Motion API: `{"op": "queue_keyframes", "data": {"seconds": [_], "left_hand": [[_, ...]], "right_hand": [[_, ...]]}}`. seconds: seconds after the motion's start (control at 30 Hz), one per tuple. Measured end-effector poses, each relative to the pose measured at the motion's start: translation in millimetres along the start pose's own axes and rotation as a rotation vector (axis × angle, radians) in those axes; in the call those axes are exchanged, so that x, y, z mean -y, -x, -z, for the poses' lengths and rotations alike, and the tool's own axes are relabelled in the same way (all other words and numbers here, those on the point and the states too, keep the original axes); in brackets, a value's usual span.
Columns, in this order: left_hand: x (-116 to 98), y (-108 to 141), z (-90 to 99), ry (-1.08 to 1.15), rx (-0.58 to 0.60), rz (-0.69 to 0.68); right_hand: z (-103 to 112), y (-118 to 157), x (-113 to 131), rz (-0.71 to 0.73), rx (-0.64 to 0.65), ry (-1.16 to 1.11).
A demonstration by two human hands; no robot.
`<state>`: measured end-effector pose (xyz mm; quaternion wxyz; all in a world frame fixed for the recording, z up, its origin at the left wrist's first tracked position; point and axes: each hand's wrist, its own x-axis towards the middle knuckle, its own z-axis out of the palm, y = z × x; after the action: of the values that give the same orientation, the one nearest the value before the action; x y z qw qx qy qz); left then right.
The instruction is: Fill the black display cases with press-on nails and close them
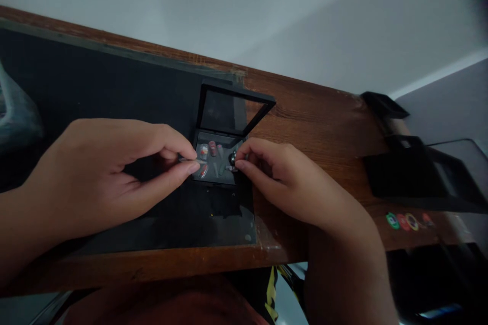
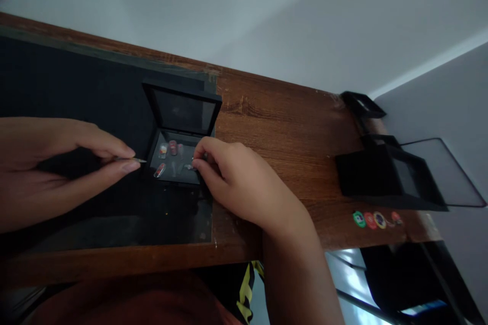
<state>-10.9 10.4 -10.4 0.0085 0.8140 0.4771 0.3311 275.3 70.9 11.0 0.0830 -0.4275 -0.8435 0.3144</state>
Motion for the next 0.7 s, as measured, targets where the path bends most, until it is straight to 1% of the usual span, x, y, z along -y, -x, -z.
{"op": "queue_keyframes", "data": {"seconds": [0.1, 0.2, 0.43, 0.6, 0.7], "left_hand": [[0.4, 0.7, 0.6, 0.0, -0.002, -0.004], [-0.2, 0.8, 0.7, 0.003, -0.002, 0.008], [-1.1, 1.0, 0.1, -0.006, 0.011, 0.017], [-0.7, 1.5, 1.1, 0.007, 0.0, 0.01], [-0.2, 1.6, 1.0, -0.004, 0.003, 0.003]], "right_hand": [[0.1, 0.2, -0.4, 0.006, -0.016, -0.044], [-0.3, 0.9, -0.6, 0.019, 0.003, -0.072], [-2.0, 0.0, -1.1, 0.064, 0.009, -0.002], [-0.4, 0.3, 1.8, 0.08, 0.029, -0.003], [-0.2, 0.2, 2.2, 0.104, 0.018, -0.024]]}}
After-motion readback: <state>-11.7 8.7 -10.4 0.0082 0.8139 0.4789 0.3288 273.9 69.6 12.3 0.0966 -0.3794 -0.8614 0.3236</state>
